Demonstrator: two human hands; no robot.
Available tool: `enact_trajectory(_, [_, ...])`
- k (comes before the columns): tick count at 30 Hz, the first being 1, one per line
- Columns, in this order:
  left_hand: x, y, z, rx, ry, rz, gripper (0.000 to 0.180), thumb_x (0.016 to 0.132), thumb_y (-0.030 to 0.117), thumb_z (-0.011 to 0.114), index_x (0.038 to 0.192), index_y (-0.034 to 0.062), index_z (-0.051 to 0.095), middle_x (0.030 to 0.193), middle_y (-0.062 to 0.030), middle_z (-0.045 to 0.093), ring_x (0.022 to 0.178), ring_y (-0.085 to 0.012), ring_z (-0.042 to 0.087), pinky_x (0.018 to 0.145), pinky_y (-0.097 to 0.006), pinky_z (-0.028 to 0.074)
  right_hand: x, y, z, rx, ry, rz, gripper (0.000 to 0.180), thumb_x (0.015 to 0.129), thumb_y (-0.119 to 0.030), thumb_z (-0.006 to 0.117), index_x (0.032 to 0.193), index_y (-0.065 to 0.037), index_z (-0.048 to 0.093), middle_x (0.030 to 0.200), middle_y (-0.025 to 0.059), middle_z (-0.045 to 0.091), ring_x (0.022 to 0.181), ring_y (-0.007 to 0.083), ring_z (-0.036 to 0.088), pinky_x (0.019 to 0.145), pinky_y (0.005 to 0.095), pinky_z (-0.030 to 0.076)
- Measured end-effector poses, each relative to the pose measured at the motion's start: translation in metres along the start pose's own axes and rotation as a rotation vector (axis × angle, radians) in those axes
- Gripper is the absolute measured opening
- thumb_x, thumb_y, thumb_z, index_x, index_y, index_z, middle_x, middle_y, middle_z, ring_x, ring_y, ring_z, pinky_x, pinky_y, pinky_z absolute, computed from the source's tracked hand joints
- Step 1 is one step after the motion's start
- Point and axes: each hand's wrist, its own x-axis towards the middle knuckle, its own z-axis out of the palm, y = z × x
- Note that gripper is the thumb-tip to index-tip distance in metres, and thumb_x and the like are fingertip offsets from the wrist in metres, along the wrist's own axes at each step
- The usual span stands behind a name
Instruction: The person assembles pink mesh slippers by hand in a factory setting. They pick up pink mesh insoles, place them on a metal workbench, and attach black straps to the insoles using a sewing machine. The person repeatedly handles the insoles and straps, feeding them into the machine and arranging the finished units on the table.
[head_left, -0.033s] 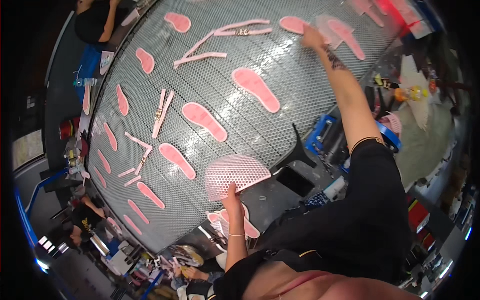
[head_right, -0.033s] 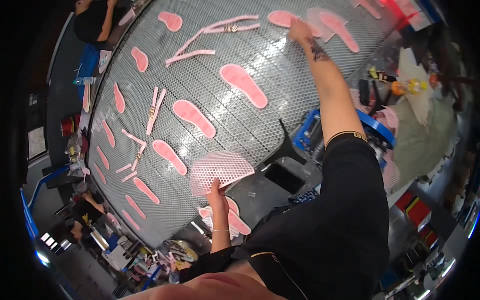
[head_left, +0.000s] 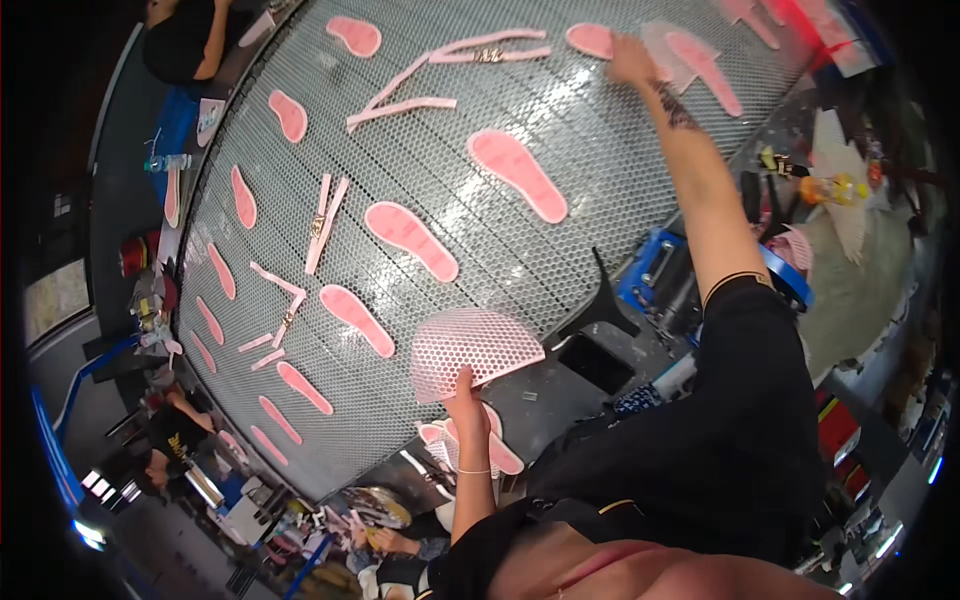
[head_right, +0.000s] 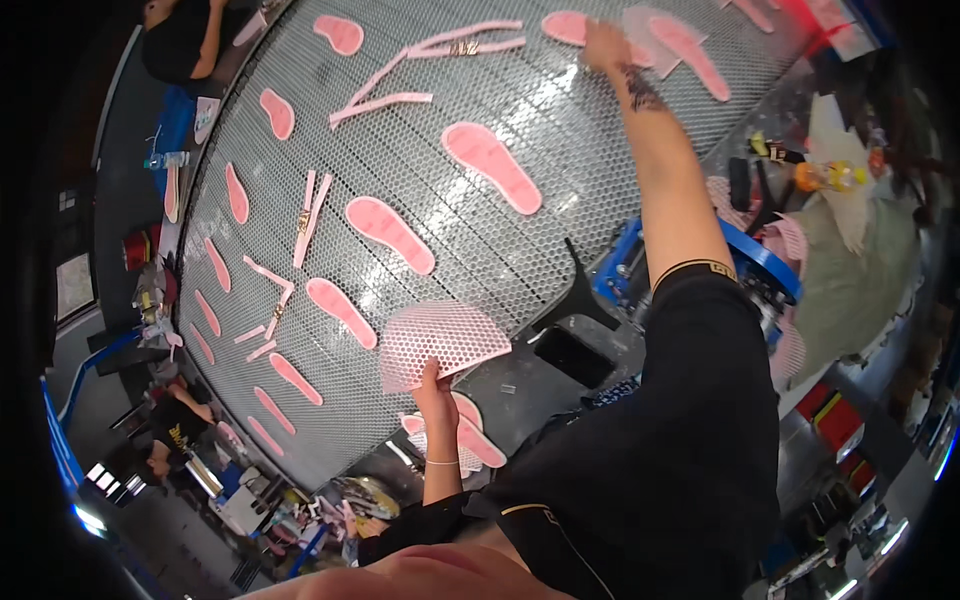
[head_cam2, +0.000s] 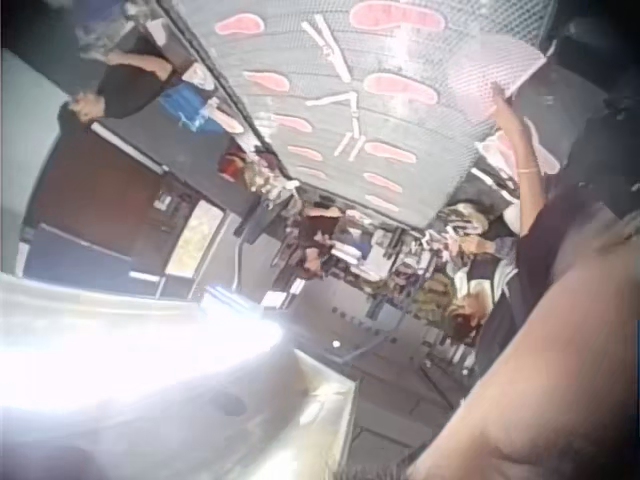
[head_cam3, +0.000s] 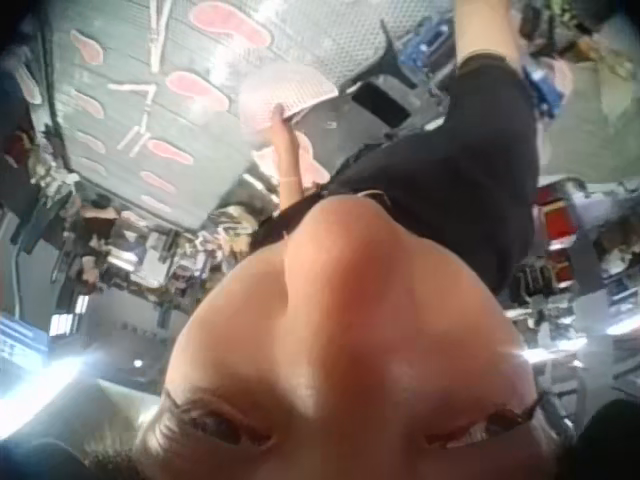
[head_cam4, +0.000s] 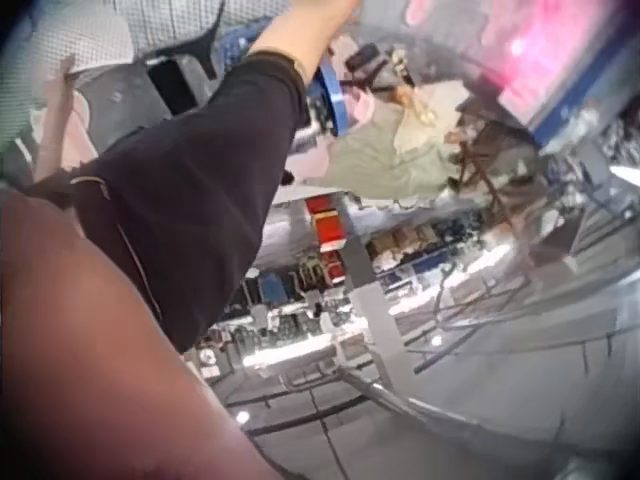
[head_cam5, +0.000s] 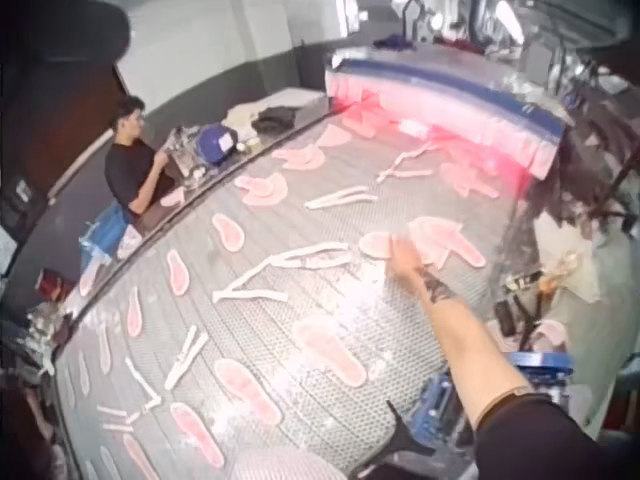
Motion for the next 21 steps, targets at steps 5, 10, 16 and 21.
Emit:
enact_trajectory(5, [0.028, 0.022, 0.018, 0.05, 0.081, 0.046, 0.04, 0.089, 0.004, 0.057, 0.127, -0.0025, 0.045, 0.118, -0.0097, 0.055, 0.103, -0.0164, 0.055, 0.092, -0.032, 0.047, 0.028, -0.029, 0.003, -0.08, -0.06, -0.068, 0.079, 0.068, -0.017, 0.076, 0.135, 0.001, 0.038, 0.117, 0.0142, 0.056, 0.112, 0.0263, 0.052, 0.095, 0.0393, 0.044])
enact_trajectory(10, [0.087, 0.066, 0.117, 0.518, -0.172, 0.444, 0.04, 0.097, 0.018, 0.049, 0.126, -0.01, 0.049, 0.127, -0.0173, 0.055, 0.116, -0.0246, 0.051, 0.101, -0.034, 0.036, 0.075, 0.044, 0.044, 0.147, 0.472, 0.03, 0.065, 0.072, -0.017, 0.074, 0.128, -0.002, 0.045, 0.105, 0.0065, 0.06, 0.094, 0.0181, 0.057, 0.078, 0.0317, 0.047])
enact_trajectory(16, [0.128, 0.082, 0.286, 0.588, -0.527, 1.029, 0.048, 0.095, 0.011, 0.04, 0.139, -0.0074, 0.034, 0.141, -0.0259, 0.04, 0.132, -0.0366, 0.039, 0.11, -0.04, 0.028, 0.115, 0.099, -0.096, 1.598, 0.503, 0.162, 0.054, 0.074, -0.016, 0.072, 0.122, -0.004, 0.051, 0.1, 0.0049, 0.06, 0.085, 0.0148, 0.057, 0.068, 0.0286, 0.044])
enact_trajectory(21, [0.165, 0.041, 0.402, 0.883, -0.461, 1.271, 0.072, 0.08, 0.01, 0.06, 0.144, -0.0015, 0.028, 0.146, -0.0286, 0.029, 0.137, -0.0413, 0.026, 0.112, -0.047, 0.024, 0.051, 0.079, -0.2, 1.449, 0.428, -0.002, 0.05, 0.079, -0.009, 0.067, 0.125, -0.001, 0.049, 0.1, 0.0059, 0.057, 0.09, 0.015, 0.056, 0.074, 0.0285, 0.048])
